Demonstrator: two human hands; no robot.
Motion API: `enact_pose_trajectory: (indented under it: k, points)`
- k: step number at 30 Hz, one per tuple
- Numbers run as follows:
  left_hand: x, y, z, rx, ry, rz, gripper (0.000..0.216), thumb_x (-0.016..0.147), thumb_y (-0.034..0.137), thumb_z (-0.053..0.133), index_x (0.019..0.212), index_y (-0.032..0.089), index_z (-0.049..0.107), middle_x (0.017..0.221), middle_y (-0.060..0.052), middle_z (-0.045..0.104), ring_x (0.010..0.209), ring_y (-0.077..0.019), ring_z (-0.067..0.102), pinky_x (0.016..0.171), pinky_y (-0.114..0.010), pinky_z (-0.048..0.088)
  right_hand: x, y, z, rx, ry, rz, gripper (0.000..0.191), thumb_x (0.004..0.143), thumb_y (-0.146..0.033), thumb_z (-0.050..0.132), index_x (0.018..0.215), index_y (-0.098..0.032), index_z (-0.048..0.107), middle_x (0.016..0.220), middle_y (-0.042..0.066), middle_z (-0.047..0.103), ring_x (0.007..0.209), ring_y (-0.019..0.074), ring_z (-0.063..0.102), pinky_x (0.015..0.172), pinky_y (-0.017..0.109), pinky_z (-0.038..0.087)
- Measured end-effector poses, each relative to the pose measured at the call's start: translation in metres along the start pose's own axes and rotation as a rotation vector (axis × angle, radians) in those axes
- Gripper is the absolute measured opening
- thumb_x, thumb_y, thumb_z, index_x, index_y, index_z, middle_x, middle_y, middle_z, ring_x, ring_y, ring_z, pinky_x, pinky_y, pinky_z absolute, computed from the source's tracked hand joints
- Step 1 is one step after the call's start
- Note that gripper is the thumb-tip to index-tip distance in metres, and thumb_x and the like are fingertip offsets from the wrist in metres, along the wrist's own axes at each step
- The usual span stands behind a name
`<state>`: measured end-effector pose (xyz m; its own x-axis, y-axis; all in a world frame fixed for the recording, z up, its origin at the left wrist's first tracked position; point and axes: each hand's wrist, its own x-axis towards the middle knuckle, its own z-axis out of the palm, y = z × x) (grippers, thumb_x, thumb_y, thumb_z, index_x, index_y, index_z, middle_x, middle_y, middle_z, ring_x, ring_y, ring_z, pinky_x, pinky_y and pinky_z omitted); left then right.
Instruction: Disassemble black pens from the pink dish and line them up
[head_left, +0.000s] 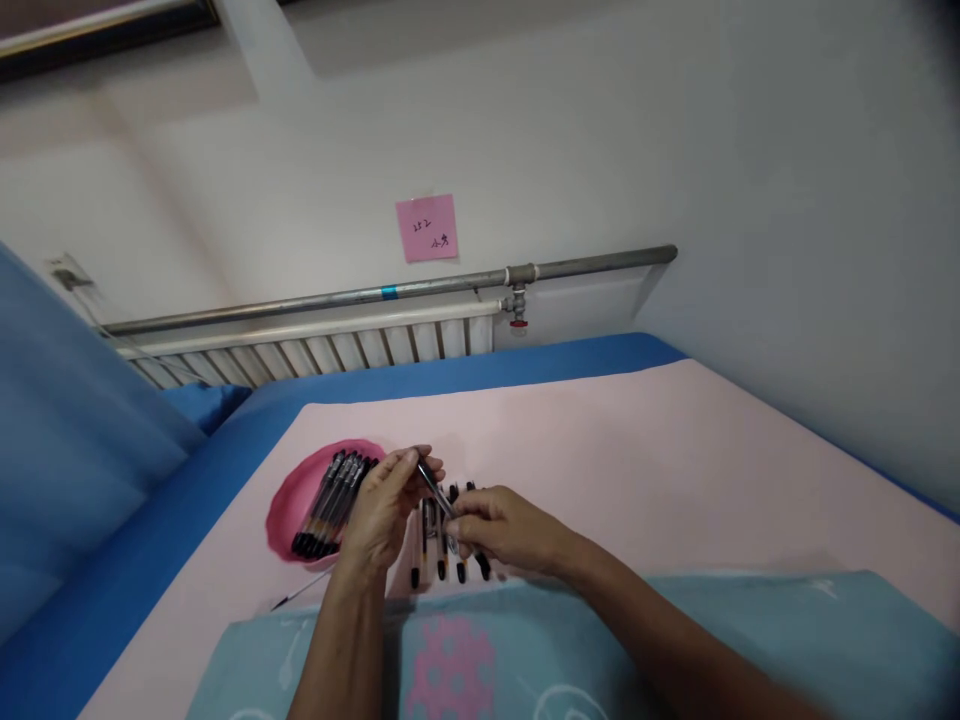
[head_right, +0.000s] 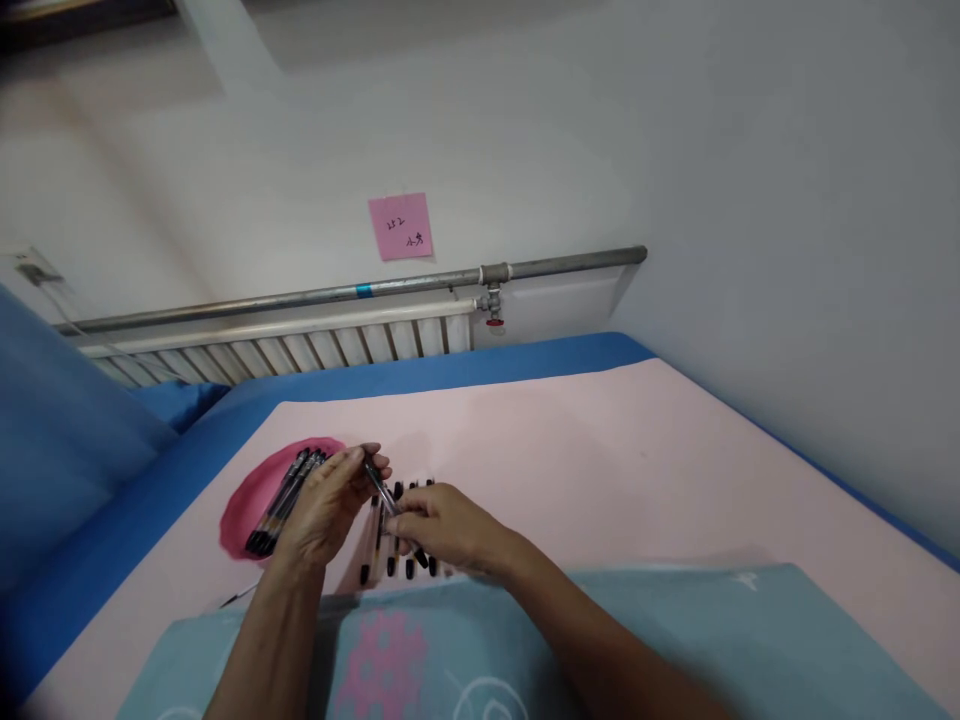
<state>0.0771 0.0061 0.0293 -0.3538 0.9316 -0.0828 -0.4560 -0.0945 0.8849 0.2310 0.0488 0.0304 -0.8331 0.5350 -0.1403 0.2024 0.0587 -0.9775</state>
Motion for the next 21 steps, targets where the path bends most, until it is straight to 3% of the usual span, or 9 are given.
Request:
enact_pose_trajectory:
  k: [4,6,9,11,13,16,21]
  points:
    - [0.009,0.013,-0.023,-0.160,0.213,0.142,0.012,0.068,0.023,0.062,0.075,0.012,0.060,0.067,-0.003,0.063,0.066,-0.0125,0.060,0.064,-0.025,0.049,-0.002,0.001,-0.003,-0.026,-0.060,0.115,0.014,0.075,-0.027,0.051,0.067,-0.015,0.053,0.062,-0.003,0.057,0.041,0.0038,0.039,0.040,0.016,0.030]
    - [0.013,0.019,-0.036,-0.254,0.292,0.173,0.005,0.069,0.018,0.059,0.070,0.013,0.057,0.065,-0.002,0.061,0.064,-0.0112,0.059,0.061,-0.024,0.050,-0.002,0.001,-0.004,-0.030,-0.065,0.102,0.016,0.075,-0.027,0.051,0.065,-0.015,0.053,0.061,-0.002,0.057,0.042,0.0038,0.040,0.040,0.016,0.029]
    - [0.013,0.021,-0.041,-0.279,0.184,0.040,0.005,0.069,0.013,0.057,0.065,0.013,0.053,0.053,0.004,0.048,0.042,-0.0036,0.044,0.039,-0.014,0.039,0.000,0.001,-0.007,-0.007,-0.065,0.034,0.019,0.077,-0.026,0.048,0.063,-0.014,0.054,0.062,0.000,0.058,0.046,0.0046,0.041,0.042,0.016,0.030]
    - [0.009,0.018,-0.033,-0.191,0.026,-0.114,0.007,0.070,0.017,0.059,0.075,0.013,0.057,0.051,0.007,0.039,0.034,-0.0004,0.028,0.030,-0.011,0.022,0.001,0.002,-0.008,0.029,-0.086,0.035,0.019,0.078,-0.025,0.046,0.067,-0.014,0.056,0.063,0.000,0.059,0.044,0.0047,0.040,0.040,0.016,0.029]
    - [0.003,0.012,-0.022,-0.080,-0.104,-0.223,0.023,0.071,0.025,0.061,0.092,0.013,0.059,0.054,0.007,0.038,0.035,0.0009,0.024,0.030,-0.011,0.014,0.002,0.003,-0.009,0.066,-0.115,0.052,0.019,0.079,-0.025,0.045,0.072,-0.014,0.058,0.063,0.000,0.060,0.042,0.0045,0.038,0.038,0.017,0.027]
    - [-0.003,0.006,-0.011,-0.005,-0.176,-0.227,0.034,0.069,0.029,0.064,0.098,0.011,0.059,0.057,0.007,0.039,0.037,0.0022,0.024,0.032,-0.011,0.015,0.001,0.004,-0.010,0.141,-0.169,0.056,0.020,0.078,-0.027,0.046,0.075,-0.013,0.059,0.060,0.000,0.058,0.040,0.0043,0.038,0.036,0.016,0.026]
    - [-0.002,0.003,-0.011,0.000,-0.114,-0.116,0.029,0.065,0.028,0.069,0.086,0.009,0.062,0.052,0.007,0.039,0.036,0.0019,0.025,0.033,-0.012,0.017,0.001,0.003,-0.005,0.249,-0.145,0.056,0.018,0.076,-0.028,0.049,0.066,-0.014,0.054,0.056,-0.002,0.057,0.039,0.0036,0.036,0.037,0.016,0.024]
